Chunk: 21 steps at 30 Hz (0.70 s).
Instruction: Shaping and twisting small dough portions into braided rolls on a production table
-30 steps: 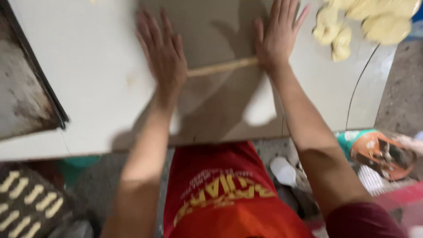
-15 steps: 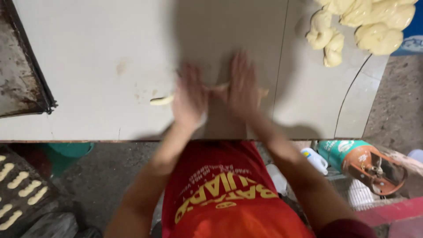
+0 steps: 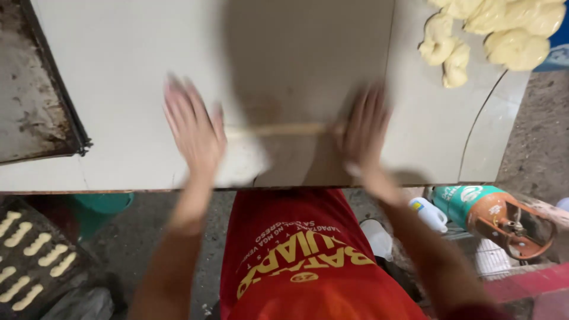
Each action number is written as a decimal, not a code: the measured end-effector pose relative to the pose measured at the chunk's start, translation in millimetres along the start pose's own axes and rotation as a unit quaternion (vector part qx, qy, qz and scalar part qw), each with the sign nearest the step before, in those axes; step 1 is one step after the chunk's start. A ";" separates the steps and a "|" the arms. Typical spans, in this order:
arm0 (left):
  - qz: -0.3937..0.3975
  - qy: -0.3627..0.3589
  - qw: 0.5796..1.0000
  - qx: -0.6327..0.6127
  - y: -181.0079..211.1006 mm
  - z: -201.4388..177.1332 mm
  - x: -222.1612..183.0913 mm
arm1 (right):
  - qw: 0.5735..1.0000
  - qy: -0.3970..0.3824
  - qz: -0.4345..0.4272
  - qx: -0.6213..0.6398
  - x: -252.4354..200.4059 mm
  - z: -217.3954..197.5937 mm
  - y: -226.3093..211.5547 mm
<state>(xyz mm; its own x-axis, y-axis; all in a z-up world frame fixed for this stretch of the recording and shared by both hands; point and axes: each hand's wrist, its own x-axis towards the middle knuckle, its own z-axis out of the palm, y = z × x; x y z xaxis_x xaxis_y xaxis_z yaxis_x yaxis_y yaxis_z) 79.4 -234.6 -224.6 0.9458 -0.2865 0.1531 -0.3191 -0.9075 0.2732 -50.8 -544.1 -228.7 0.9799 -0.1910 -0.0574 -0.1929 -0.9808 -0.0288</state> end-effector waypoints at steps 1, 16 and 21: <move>0.017 0.016 1.000 -0.006 -18.6 14.6 30.7 | 0.997 0.063 0.014 0.039 43.3 16.4 17.2; 0.204 -0.172 0.959 -0.094 32.3 -3.2 -82.4 | 0.998 -0.026 -0.047 0.025 -91.2 -12.4 -83.8; 0.233 -0.111 0.963 -0.073 31.2 17.8 6.6 | 0.998 0.015 -0.056 0.014 20.6 4.4 -81.2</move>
<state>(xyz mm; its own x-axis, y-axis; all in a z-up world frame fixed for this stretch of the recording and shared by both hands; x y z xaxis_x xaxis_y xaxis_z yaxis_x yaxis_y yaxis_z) 76.7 -270.3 -231.9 0.6823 -0.7256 0.0891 -0.7021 -0.6165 0.3562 -15.1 -468.2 -231.9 0.9965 -0.0809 -0.0222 -0.0821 -0.9947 -0.0615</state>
